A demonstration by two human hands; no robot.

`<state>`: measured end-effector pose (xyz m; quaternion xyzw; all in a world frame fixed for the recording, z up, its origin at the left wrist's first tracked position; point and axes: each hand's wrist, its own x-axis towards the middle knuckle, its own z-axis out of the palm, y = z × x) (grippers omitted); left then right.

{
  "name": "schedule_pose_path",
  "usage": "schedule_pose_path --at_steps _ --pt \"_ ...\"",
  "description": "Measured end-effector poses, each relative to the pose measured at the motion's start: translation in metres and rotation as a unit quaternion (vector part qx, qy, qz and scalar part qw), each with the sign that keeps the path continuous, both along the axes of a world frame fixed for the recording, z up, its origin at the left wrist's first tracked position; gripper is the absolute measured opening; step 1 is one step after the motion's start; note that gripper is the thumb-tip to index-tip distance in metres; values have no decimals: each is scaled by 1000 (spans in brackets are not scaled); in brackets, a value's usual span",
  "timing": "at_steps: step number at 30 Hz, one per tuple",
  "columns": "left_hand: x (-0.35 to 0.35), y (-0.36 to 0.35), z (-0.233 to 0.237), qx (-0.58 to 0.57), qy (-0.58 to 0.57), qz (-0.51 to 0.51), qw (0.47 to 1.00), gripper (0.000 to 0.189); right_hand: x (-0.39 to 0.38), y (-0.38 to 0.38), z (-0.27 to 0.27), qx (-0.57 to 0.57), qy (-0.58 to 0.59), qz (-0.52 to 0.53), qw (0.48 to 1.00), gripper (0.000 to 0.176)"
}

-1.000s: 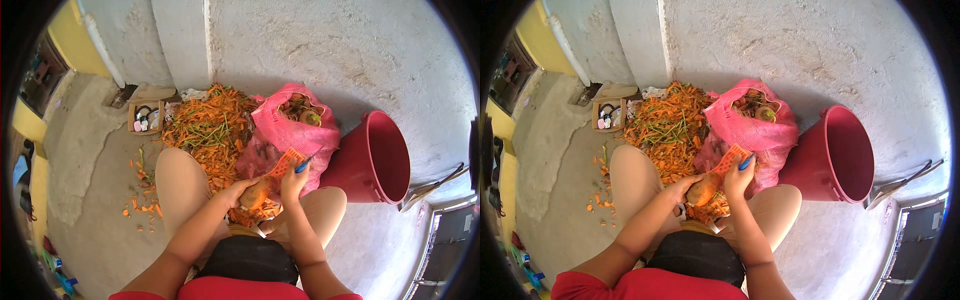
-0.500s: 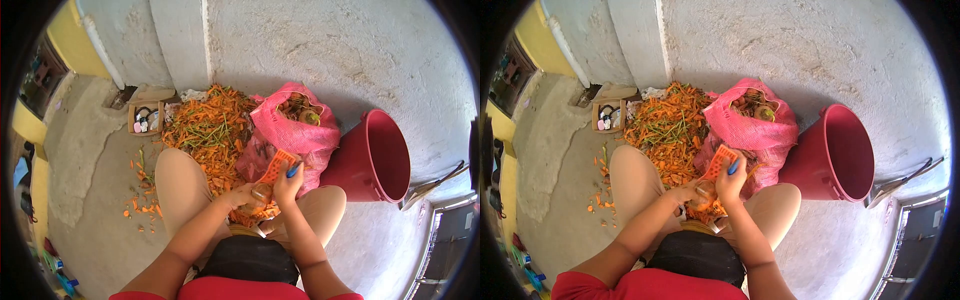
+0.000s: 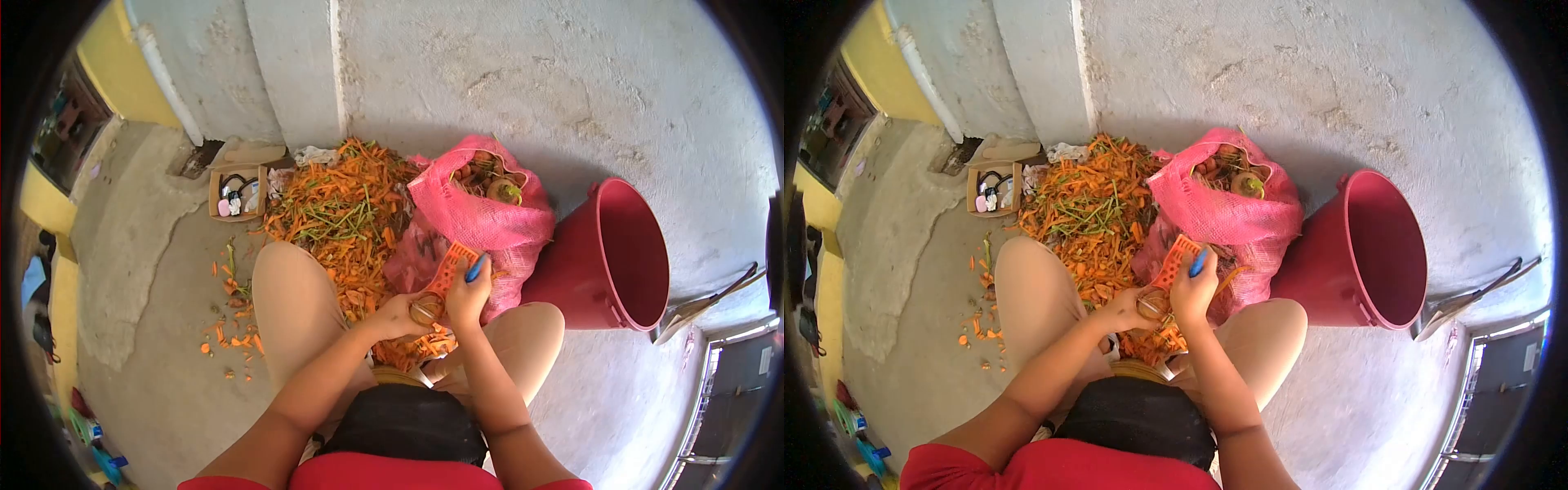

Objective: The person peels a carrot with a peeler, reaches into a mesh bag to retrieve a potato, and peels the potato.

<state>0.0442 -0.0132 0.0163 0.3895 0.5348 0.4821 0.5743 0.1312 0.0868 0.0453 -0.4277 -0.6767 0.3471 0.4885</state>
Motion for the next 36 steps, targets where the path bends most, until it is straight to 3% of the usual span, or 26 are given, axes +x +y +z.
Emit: schedule_pose_path --at_steps 3,4,5,7,13,15,16,19,21,22,23,25,29,31,33,36 --pt "1 1 -11 43 129 33 990 45 11 35 -49 -92 -46 -62 993 14" --pt "0 0 -13 65 151 36 986 44 16 45 -49 -88 -100 -116 984 16" --pt "0 0 -13 88 173 38 980 42 25 65 -74 -38 -68 -171 982 15" --pt "-1 -2 -9 91 168 65 979 40 41 80 -68 -162 -84 -204 962 14" --pt "1 0 -7 94 318 141 933 40 13 29 -51 -126 78 -52 988 12" --pt "4 1 -7 104 333 146 926 41 -5 6 -32 -15 71 -35 997 12" --pt "2 2 -11 120 326 143 927 41 1 13 -41 -116 18 -44 992 12" --pt "3 4 -12 121 317 149 929 41 0 23 -60 -186 -15 -55 981 11" --pt "7 2 -8 126 292 149 936 40 12 63 -118 -138 37 -138 980 9" --pt "8 -2 -1 138 271 144 942 40 20 71 -99 -192 187 -108 957 7" --pt "7 -6 4 149 253 137 946 40 41 95 -128 -280 247 -75 925 5" --pt "3 -8 2 137 244 147 949 38 47 108 -125 -244 97 -177 949 8" --pt "-2 2 -22 123 290 220 923 38 19 56 -69 -99 -54 -25 993 11" --pt "-10 5 -25 96 360 249 894 38 15 27 -32 -93 -174 72 978 15" --pt "-15 4 -22 77 359 259 893 39 21 18 -30 -95 -320 208 920 19" --pt "-22 5 -29 59 373 272 885 39 25 7 -43 -97 -349 292 885 21"
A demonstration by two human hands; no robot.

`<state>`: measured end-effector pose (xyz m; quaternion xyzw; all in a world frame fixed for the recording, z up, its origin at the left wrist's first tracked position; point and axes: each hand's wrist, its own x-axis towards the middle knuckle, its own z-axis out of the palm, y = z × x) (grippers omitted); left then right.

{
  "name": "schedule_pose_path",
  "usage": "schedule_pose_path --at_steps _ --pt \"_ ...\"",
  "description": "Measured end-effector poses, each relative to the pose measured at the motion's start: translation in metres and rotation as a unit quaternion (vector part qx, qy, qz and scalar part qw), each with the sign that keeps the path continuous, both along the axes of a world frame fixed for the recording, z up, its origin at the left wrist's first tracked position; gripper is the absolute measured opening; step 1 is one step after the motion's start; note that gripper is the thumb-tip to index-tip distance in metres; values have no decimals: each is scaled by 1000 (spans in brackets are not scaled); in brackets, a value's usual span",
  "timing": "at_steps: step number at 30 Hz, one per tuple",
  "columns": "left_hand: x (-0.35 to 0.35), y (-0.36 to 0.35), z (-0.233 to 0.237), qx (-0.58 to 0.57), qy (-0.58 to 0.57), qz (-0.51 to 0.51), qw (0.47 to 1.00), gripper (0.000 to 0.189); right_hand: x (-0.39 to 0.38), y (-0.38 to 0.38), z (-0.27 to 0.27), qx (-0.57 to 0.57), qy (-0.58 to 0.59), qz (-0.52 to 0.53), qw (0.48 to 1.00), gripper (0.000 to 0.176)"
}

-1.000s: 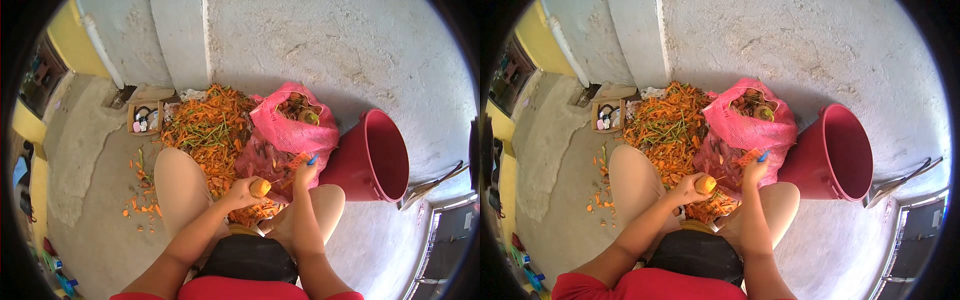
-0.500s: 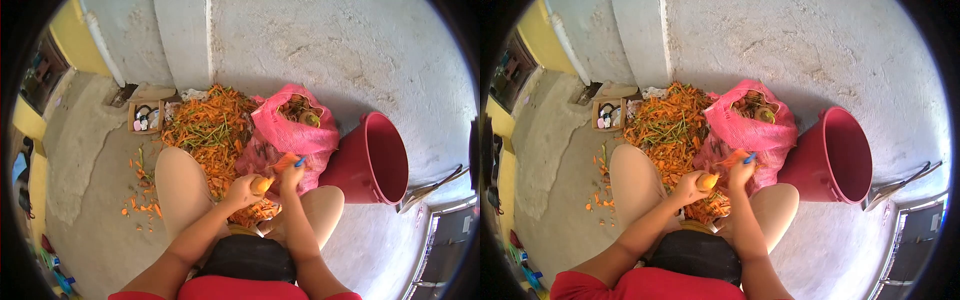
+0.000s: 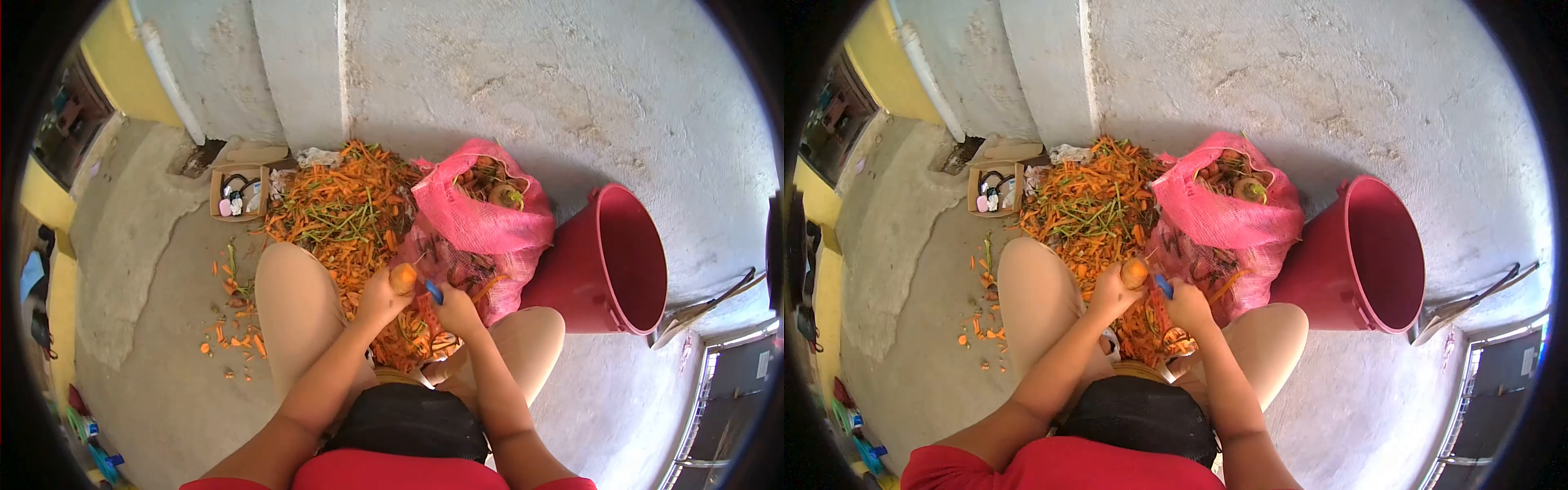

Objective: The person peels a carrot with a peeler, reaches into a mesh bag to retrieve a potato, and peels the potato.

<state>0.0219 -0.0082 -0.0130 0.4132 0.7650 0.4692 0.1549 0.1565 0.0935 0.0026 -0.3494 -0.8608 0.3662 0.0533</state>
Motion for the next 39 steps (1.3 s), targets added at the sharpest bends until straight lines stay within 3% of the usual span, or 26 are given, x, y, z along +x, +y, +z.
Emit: schedule_pose_path --at_steps 6,11,13,16,19,21,22,24,27,31,34,37,39 --pt "-3 -5 2 -10 10 -42 999 38 0 -2 -7 -48 -35 35 998 20" --pt "-6 -10 13 -36 -83 -141 986 41 6 14 -27 -89 -35 62 993 22" --pt "-2 -12 25 -29 -154 -175 972 41 10 20 -50 -93 -70 -4 993 27" --pt "2 -18 48 62 -282 -283 915 45 33 39 -134 -34 -143 -10 989 35" --pt "-1 -22 45 105 -524 -309 787 44 35 39 -155 -33 -223 42 973 35" --pt "-6 -21 38 129 -557 -283 770 47 31 30 -159 -83 -234 19 969 32" --pt "-6 -21 34 134 -588 -273 749 48 31 31 -159 -95 -277 69 954 30" --pt "-8 -18 27 136 -610 -267 734 52 19 24 -140 -60 -248 54 965 30" --pt "-8 -12 18 154 -765 -190 596 48 5 32 -112 -3 -155 -49 987 27" --pt "-7 -8 8 101 -760 -92 635 47 -6 33 -54 -25 107 -232 967 18" --pt "-7 -2 -3 67 -787 -51 611 38 -16 22 -19 -148 309 -328 880 15" --pt "-7 -2 1 55 -807 -26 588 33 -27 9 1 -36 380 -335 861 15" --pt "-7 -2 2 57 -814 -12 578 32 -29 6 9 -41 399 -330 855 12"
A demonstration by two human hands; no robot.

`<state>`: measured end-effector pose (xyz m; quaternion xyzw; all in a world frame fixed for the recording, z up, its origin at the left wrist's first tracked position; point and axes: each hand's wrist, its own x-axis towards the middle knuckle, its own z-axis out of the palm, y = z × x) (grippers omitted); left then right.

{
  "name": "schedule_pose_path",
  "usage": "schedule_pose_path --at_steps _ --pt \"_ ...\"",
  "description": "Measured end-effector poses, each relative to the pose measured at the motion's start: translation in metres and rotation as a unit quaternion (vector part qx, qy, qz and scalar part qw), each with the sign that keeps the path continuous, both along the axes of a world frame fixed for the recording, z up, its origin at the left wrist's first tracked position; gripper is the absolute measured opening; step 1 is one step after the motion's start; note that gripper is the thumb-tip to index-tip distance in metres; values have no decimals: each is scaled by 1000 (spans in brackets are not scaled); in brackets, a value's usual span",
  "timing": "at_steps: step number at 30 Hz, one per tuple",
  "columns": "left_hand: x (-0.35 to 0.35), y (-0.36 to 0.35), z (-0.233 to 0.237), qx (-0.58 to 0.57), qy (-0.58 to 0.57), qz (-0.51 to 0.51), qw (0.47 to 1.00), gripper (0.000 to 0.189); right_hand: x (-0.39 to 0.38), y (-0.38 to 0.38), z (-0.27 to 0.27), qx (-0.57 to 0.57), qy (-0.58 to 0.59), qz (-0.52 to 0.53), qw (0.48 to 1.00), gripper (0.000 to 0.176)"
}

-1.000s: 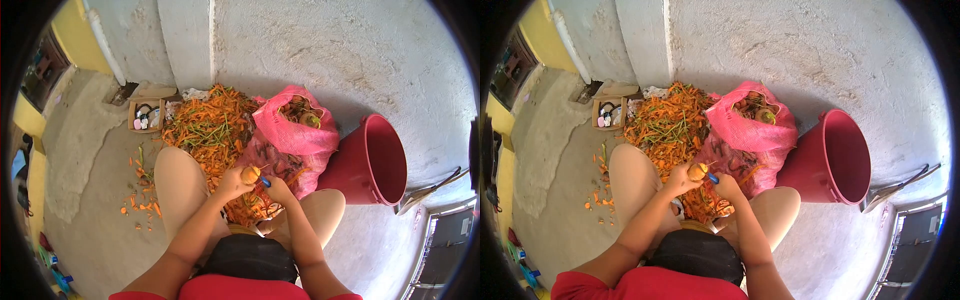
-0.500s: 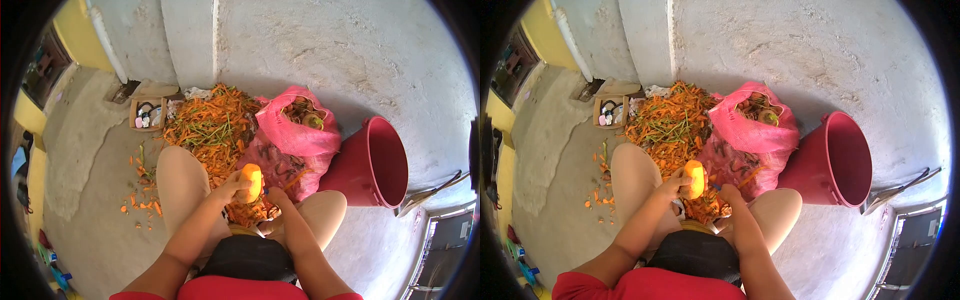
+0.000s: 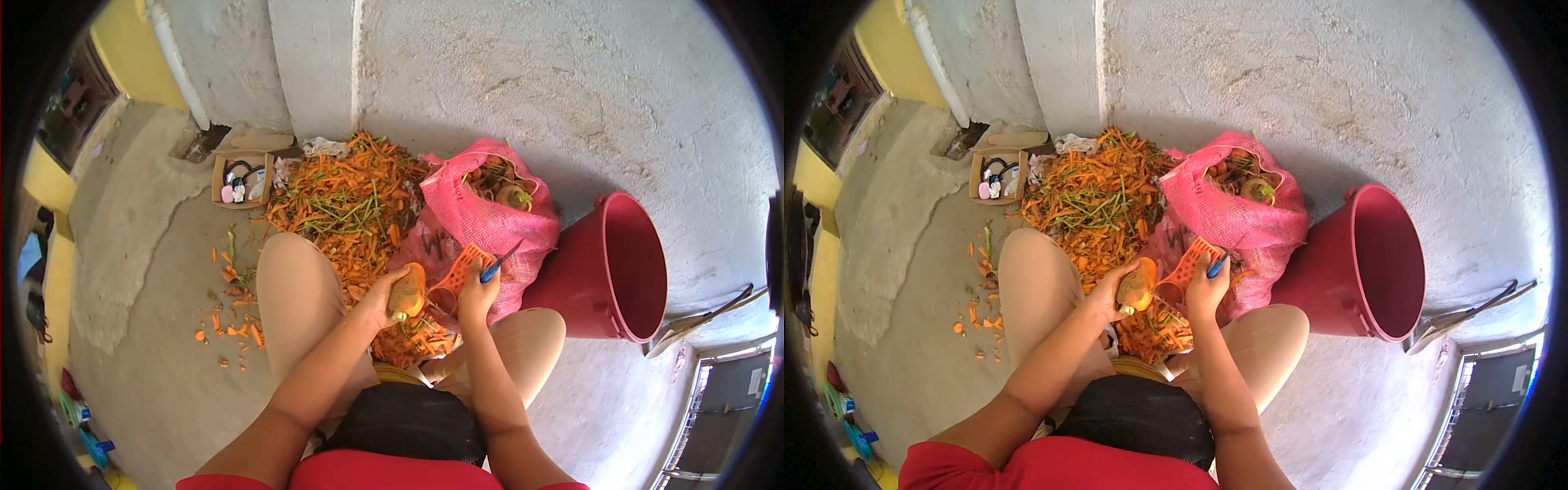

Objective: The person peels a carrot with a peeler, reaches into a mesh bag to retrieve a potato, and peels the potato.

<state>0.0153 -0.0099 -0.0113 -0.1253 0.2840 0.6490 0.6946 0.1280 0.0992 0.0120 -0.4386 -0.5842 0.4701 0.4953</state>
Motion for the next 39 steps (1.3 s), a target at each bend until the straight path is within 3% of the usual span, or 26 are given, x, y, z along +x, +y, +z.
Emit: schedule_pose_path --at_steps 5,8,11,15,16,17,18,19,22,27,29,32,35,38,39 --pt "8 6 -6 47 -37 2 998 32 -13 -26 22 72 -7 42 996 15" --pt "17 4 33 -22 -25 8 999 34 -20 -37 16 96 -59 43 993 17" --pt "11 3 4 91 -48 -63 993 36 -16 -34 22 72 -146 39 986 13" --pt "14 3 11 53 -30 -83 995 36 -11 -21 15 66 -187 -5 980 14" --pt "10 -1 9 77 -31 -118 990 37 -8 2 -15 168 -147 -49 973 15" --pt "8 -3 9 101 -33 -151 983 37 2 26 -27 100 -153 -88 979 16" --pt "10 -5 12 101 -25 -154 983 38 16 61 -63 20 -75 -118 990 16" --pt "14 -9 19 100 -18 -159 982 38 26 68 -43 -38 -151 -169 973 12" --pt "14 -9 19 67 -8 -151 986 39 34 80 -42 13 -151 -155 976 14" --pt "13 6 3 13 -15 -101 995 33 -2 -3 10 51 -100 70 991 9" --pt "13 4 9 33 -18 -109 993 30 -11 -28 13 57 -91 101 989 9" --pt "18 7 9 -53 19 -57 997 29 -14 -50 40 62 -208 99 971 12" --pt "14 8 -5 -26 32 -104 994 31 -15 -41 29 87 -214 61 971 14" --pt "9 11 -7 -53 91 -141 984 33 -16 -32 29 49 -217 55 973 13" --pt "8 12 -15 -21 56 -133 989 34 -14 -27 22 23 -223 59 973 14"
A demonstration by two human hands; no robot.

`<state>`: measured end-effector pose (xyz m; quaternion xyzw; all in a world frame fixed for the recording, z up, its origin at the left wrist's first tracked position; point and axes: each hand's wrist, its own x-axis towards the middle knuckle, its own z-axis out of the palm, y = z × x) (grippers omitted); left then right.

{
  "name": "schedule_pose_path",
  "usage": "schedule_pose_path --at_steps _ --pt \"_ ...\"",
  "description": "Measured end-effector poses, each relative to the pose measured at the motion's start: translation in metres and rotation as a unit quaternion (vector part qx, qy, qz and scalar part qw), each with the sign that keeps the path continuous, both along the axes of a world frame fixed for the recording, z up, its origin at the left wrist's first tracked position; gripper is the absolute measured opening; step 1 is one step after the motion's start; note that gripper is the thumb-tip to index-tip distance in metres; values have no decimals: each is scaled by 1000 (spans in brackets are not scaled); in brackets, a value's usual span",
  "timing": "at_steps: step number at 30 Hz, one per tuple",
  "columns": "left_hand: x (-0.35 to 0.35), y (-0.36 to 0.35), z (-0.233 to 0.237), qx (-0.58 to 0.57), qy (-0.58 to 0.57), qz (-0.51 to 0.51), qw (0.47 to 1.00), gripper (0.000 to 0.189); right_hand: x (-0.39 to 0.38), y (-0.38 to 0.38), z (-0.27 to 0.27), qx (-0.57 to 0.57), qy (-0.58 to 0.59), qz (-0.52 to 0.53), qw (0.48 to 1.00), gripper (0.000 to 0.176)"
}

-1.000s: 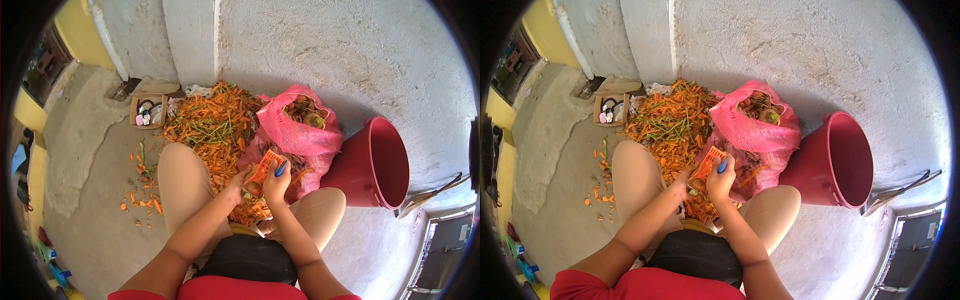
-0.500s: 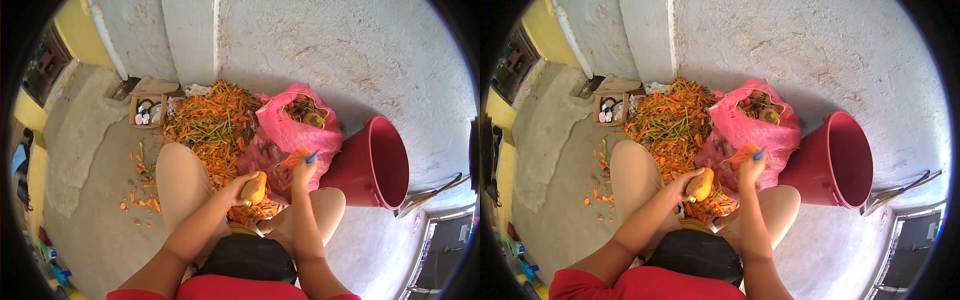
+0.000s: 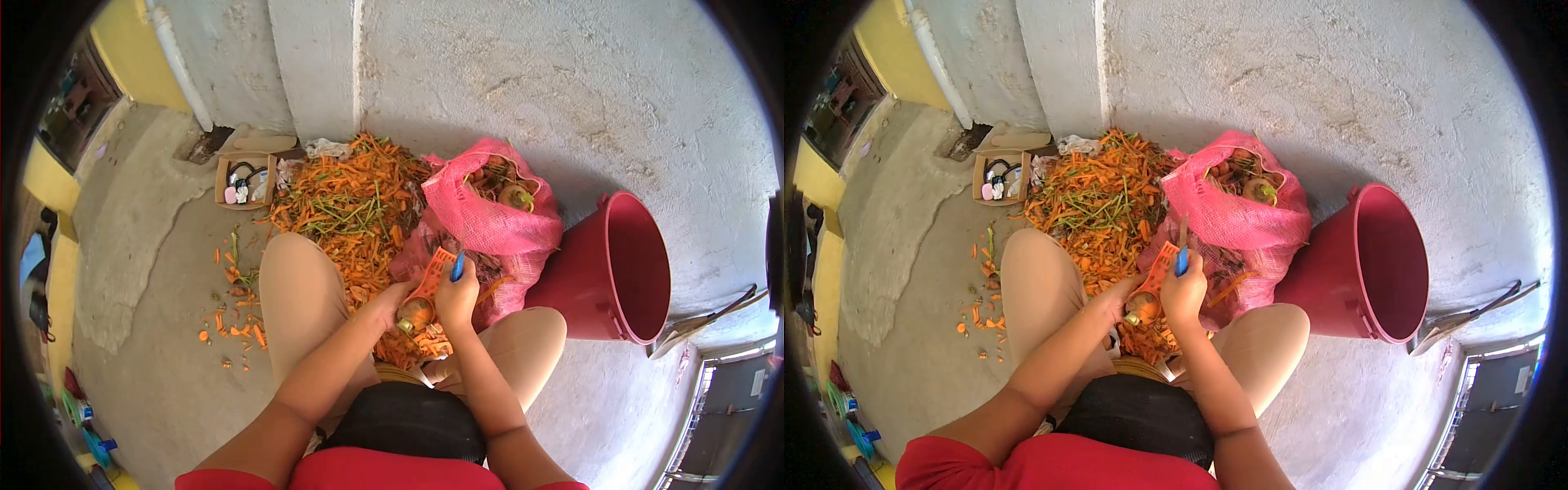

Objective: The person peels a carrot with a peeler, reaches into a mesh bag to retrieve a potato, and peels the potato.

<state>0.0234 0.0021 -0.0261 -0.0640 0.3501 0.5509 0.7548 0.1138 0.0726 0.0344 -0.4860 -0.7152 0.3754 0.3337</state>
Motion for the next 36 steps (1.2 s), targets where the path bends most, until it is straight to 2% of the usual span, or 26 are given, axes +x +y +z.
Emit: schedule_pose_path --at_steps 2,3,4,5,6,9,10,12,14,17,20,21,23,27,28,31,32,34,35,36 --pt "-3 1 -23 56 -78 16 995 36 3 20 -26 99 27 -44 994 16" --pt "-3 -5 -6 73 -69 -13 995 38 14 48 -44 133 -2 -98 986 19" --pt "-1 -16 25 89 -59 -41 993 39 23 67 -39 33 -32 -179 983 19" --pt "0 -22 42 103 -49 -71 991 41 40 89 -48 34 -31 -212 976 17" --pt "1 -22 31 179 -78 -70 978 43 46 100 -49 36 -30 -247 968 15" --pt "0 -16 13 78 -31 -14 996 44 51 102 -50 85 24 -200 976 19" --pt "-2 -15 8 80 -32 -30 996 45 47 97 -55 62 38 -166 983 20" --pt "3 -11 11 58 174 -21 983 45 31 70 -41 31 66 -102 992 17" --pt "8 -9 30 9 370 -27 929 42 19 48 -32 16 94 -56 994 14" --pt "-1 -4 5 -10 211 0 977 30 13 28 -25 -48 113 -22 992 10" --pt "-6 -7 -2 51 -37 21 998 33 4 7 -13 -50 190 11 980 10" --pt "-3 -6 -1 30 -24 33 999 35 3 3 -19 -73 177 19 981 12" --pt "4 -4 5 -14 1 59 998 39 1 -10 -15 22 97 43 994 15" --pt "4 -5 7 5 41 28 999 42 -2 -16 7 -19 25 8 999 13" --pt "1 -3 -3 25 44 4 999 41 -1 -8 -7 29 50 12 998 14" --pt "0 -8 2 84 -19 -51 995 37 12 45 -42 114 42 -110 987 15" --pt "1 -12 7 101 -50 -66 992 35 22 65 -51 73 -23 -175 982 14" --pt "2 -16 10 54 -20 -49 997 37 42 100 -75 57 111 -209 970 15" --pt "4 -15 10 31 -8 -42 999 38 46 102 -69 80 61 -248 964 14" --pt "5 -14 10 32 -9 -43 999 38 46 100 -66 54 73 -233 968 12"
